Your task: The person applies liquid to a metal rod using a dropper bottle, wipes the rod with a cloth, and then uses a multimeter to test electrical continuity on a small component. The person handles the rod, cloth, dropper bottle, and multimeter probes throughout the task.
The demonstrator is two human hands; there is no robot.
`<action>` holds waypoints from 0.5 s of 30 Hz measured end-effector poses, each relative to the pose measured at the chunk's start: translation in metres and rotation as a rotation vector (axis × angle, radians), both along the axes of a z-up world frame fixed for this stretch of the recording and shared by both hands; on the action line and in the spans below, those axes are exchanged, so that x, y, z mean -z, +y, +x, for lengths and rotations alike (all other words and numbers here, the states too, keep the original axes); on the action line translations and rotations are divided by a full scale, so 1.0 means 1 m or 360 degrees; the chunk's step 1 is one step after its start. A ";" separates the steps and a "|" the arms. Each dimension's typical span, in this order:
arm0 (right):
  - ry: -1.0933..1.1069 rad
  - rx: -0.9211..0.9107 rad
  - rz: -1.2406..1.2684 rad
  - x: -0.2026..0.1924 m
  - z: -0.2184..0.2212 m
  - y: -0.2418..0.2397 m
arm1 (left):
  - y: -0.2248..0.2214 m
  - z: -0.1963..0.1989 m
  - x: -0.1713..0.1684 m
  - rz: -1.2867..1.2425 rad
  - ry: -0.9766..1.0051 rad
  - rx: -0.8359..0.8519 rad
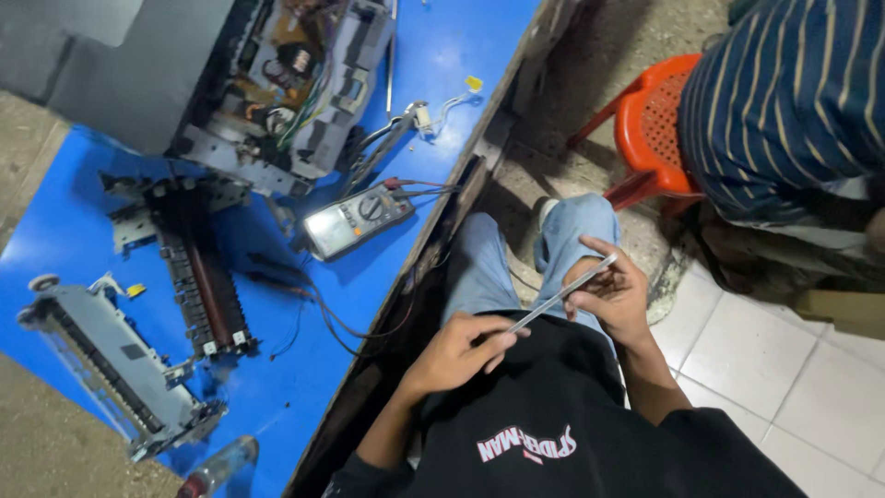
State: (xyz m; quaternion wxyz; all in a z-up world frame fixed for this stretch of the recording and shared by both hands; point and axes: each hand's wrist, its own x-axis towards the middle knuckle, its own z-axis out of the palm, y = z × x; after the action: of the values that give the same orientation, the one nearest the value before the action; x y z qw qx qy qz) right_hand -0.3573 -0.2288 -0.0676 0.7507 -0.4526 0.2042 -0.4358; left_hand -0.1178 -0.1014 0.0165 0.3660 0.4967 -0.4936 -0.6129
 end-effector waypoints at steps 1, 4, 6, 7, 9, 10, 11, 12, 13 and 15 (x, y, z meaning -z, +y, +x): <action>0.0055 -0.0014 -0.0032 -0.003 -0.004 0.002 | 0.003 0.000 -0.003 -0.0002 0.0012 0.0022; 0.0188 -0.0050 -0.0102 -0.010 -0.012 0.008 | 0.012 -0.001 -0.010 0.0042 0.0028 0.0018; 0.0235 -0.0067 -0.0131 -0.014 -0.011 0.008 | 0.013 -0.002 -0.013 0.0078 0.0019 0.0004; 0.0250 -0.0072 -0.0122 -0.016 -0.010 0.008 | 0.014 -0.001 -0.014 0.0099 0.0004 0.0002; 0.0276 -0.0084 -0.0107 -0.019 -0.007 0.007 | 0.016 0.000 -0.017 0.0102 -0.0021 -0.0005; 0.0282 -0.0087 -0.0128 -0.021 -0.007 0.006 | 0.017 0.000 -0.018 0.0082 -0.0032 -0.0010; 0.0287 -0.0089 -0.0145 -0.023 -0.008 0.007 | 0.018 0.000 -0.019 0.0068 -0.0043 -0.0014; 0.0291 -0.0092 -0.0162 -0.023 -0.008 0.008 | 0.018 0.000 -0.021 0.0083 -0.0028 -0.0022; 0.0307 -0.0092 -0.0129 -0.023 -0.009 0.008 | 0.019 0.000 -0.021 0.0096 -0.0013 -0.0028; 0.0336 -0.0091 -0.0070 -0.021 -0.008 0.008 | 0.019 -0.001 -0.022 0.0125 -0.0010 -0.0039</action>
State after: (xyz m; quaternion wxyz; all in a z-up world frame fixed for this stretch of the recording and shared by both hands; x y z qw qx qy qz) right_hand -0.3650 -0.2209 -0.0469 0.7271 -0.5179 0.2594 -0.3684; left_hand -0.1188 -0.0825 0.0384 0.3523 0.5185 -0.4641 -0.6258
